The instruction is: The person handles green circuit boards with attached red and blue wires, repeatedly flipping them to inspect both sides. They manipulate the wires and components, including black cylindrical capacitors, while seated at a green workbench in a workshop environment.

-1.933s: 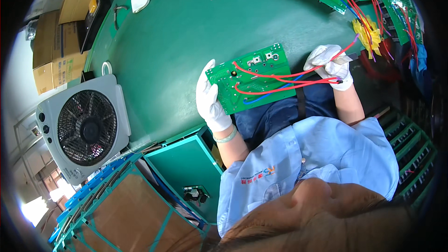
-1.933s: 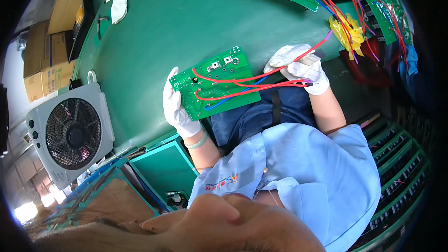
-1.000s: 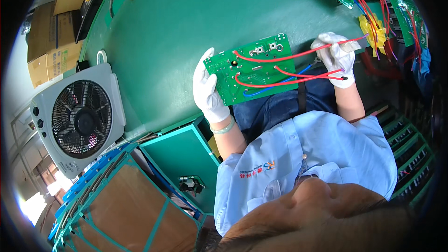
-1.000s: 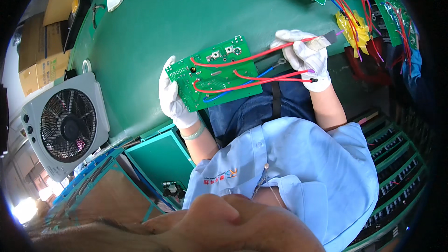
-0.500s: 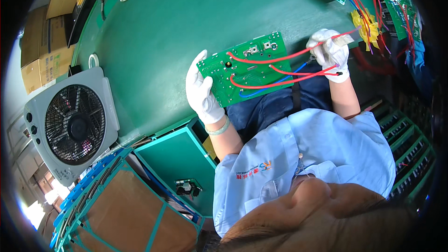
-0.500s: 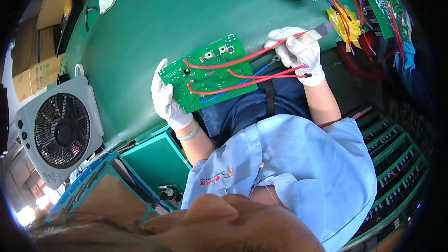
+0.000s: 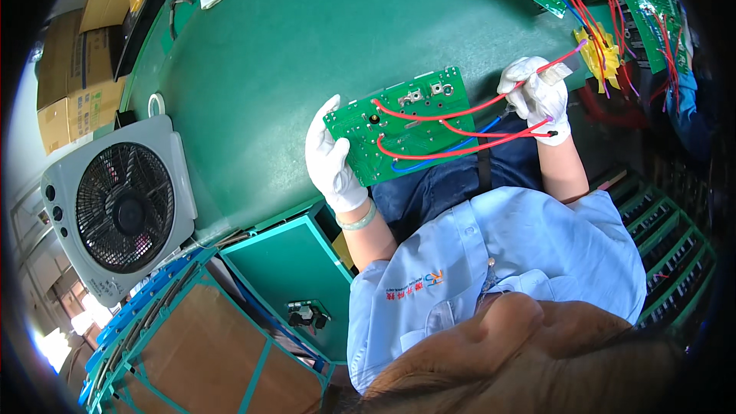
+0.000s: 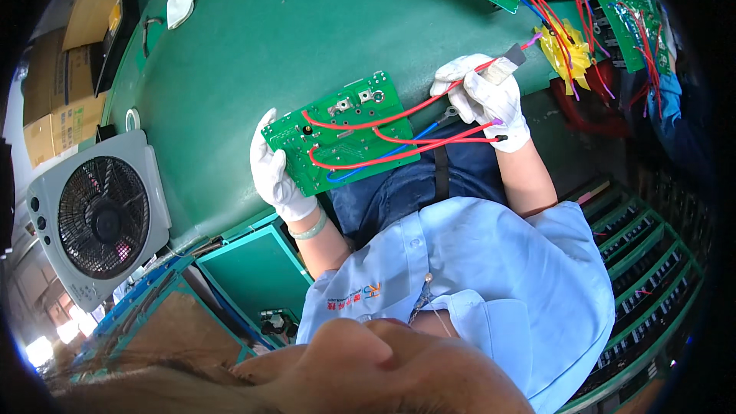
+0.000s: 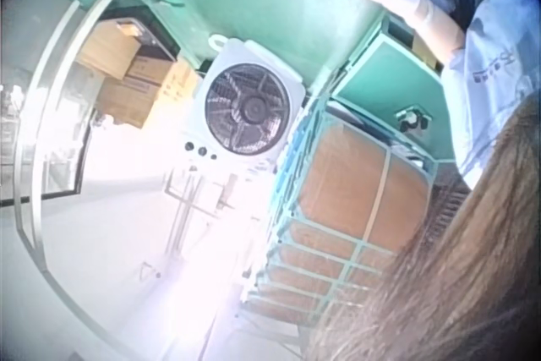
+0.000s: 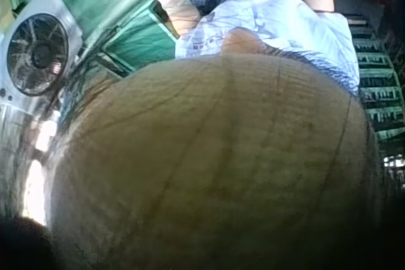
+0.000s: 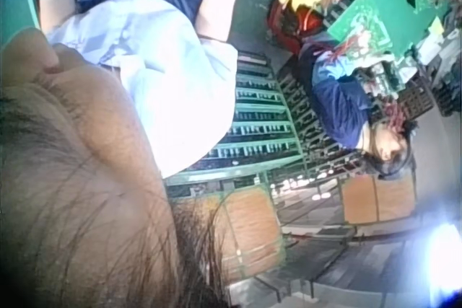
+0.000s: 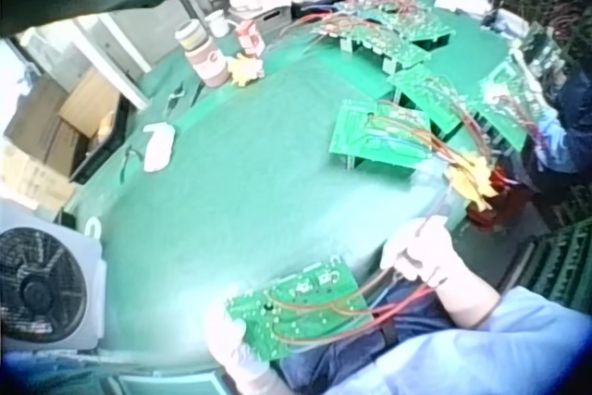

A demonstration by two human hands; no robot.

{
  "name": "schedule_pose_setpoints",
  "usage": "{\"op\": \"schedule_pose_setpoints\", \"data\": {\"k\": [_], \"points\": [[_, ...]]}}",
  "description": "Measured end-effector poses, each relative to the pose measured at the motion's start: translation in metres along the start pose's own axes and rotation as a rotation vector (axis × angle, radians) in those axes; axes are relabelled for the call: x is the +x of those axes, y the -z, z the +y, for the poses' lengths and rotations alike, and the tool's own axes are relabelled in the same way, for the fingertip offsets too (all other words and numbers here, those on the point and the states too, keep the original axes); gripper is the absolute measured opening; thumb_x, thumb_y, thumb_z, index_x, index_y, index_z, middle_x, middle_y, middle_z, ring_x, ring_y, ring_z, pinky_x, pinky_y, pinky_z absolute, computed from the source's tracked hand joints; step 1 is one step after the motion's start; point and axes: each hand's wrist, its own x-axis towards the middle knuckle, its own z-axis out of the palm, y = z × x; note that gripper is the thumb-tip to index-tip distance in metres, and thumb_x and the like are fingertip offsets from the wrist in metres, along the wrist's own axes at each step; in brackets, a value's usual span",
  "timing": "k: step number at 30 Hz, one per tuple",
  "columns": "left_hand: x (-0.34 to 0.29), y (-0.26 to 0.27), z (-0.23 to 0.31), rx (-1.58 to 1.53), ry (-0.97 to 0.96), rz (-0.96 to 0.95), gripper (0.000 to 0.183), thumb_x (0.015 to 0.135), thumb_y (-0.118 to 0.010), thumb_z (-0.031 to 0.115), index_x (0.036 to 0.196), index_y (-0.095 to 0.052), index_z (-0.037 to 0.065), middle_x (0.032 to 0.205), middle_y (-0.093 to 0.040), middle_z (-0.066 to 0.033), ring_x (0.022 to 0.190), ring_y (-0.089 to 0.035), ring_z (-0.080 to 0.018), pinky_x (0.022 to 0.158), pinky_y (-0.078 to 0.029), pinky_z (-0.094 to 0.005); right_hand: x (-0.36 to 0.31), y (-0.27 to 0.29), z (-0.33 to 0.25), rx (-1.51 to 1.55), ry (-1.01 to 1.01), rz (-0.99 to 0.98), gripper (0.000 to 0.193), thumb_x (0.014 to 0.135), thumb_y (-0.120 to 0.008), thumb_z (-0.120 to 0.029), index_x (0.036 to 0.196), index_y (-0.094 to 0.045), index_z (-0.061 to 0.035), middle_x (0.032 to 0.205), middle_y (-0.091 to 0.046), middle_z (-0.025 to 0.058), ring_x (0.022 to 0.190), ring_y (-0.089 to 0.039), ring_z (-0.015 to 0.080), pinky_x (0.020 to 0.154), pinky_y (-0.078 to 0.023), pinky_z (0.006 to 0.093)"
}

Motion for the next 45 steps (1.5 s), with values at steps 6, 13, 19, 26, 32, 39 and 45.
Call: {"op": "schedule_pose_setpoints", "data": {"k": [6, 13, 19, 26, 32, 39, 45], "points": [[0.012, -0.005, 0.009, 0.216, 0.100, 0.092, 0.055, 0.092, -0.058, 0.008, 0.141, -0.041, -0.011, 0.116, -0.065, -0.0208, 0.096, -0.068, -0.0224, 0.088, -0.054, -0.0342, -0.002, -0.002, 0.003, -0.117, 0.047, 0.080, 0.034, 0.096, -0.059, -0.020, 0.113, -0.065, 0.0097, 0.102, -0.069, 0.0238, 0.081, -0.068, 0.0256, 0.086, -0.052, 0.0371], [-0.003, 0.014, 0.035, 0.623, -0.112, 0.254, 0.051, 0.095, -0.057, 0.004, 0.144, -0.044, -0.003, 0.124, -0.061, -0.0160, 0.094, -0.063, -0.0137, 0.079, -0.051, -0.0246, 0.006, -0.015, -0.006, -0.205, -0.041, 0.385, 0.055, 0.104, -0.048, -0.033, 0.136, -0.048, 0.0117, 0.101, -0.070, 0.0168, 0.065, -0.049, 0.0071, 0.058, -0.036, 0.0195], [-0.004, 0.026, 0.031, 1.068, -0.454, -0.008, 0.054, 0.076, -0.072, -0.007, 0.128, -0.061, 0.003, 0.132, -0.061, -0.0141, 0.120, -0.058, -0.0309, 0.101, -0.047, -0.0398, 0.009, -0.024, -0.022, -0.713, -0.007, 0.360, 0.045, 0.106, -0.043, -0.030, 0.135, -0.053, 0.0035, 0.109, -0.069, 0.0162, 0.064, -0.045, 0.0049, 0.055, -0.035, 0.0197], [0.007, 0.014, 0.037, 0.970, -0.441, -0.289, 0.066, 0.071, -0.067, -0.009, 0.135, -0.056, 0.003, 0.127, -0.065, -0.0145, 0.124, -0.057, -0.0362, 0.106, -0.044, -0.0411, -0.002, -0.016, -0.018, -0.579, 0.055, 0.416, 0.046, 0.107, -0.044, -0.028, 0.137, -0.047, 0.0065, 0.121, -0.067, 0.0220, 0.061, -0.059, 0.0106, 0.051, -0.044, 0.0232], [0.012, 0.013, 0.029, 0.994, -0.542, -0.308, 0.054, 0.081, -0.057, -0.006, 0.135, -0.054, 0.001, 0.125, -0.065, -0.0180, 0.121, -0.060, -0.0322, 0.105, -0.044, -0.0398, -0.017, -0.022, -0.038, -0.703, -0.126, 0.548, 0.049, 0.107, -0.043, -0.036, 0.121, -0.058, 0.0083, 0.105, -0.070, 0.0211, 0.048, -0.046, 0.0068, 0.044, -0.031, 0.0185], [0.006, 0.021, 0.019, 1.179, -0.865, -0.329, 0.043, 0.076, -0.063, -0.004, 0.114, -0.070, 0.011, 0.108, -0.071, -0.0108, 0.101, -0.069, -0.0322, 0.091, -0.054, -0.0426, -0.038, -0.017, -0.050, -0.624, 0.233, 0.845, 0.058, 0.107, -0.037, -0.044, 0.099, -0.066, 0.0061, 0.060, -0.050, 0.0038, 0.047, -0.040, 0.0094, 0.047, -0.033, 0.0244], [0.020, 0.003, 0.023, 0.990, -0.815, -0.130, 0.024, 0.083, -0.060, -0.004, 0.103, -0.070, 0.005, 0.102, -0.073, -0.0125, 0.094, -0.070, -0.0270, 0.090, -0.054, -0.0378, -0.019, -0.068, -0.028, -0.529, 0.258, 0.587, 0.048, 0.105, -0.046, -0.037, 0.106, -0.067, 0.0062, 0.078, -0.069, 0.0090, 0.050, -0.047, 0.0065, 0.045, -0.034, 0.0204]]}}
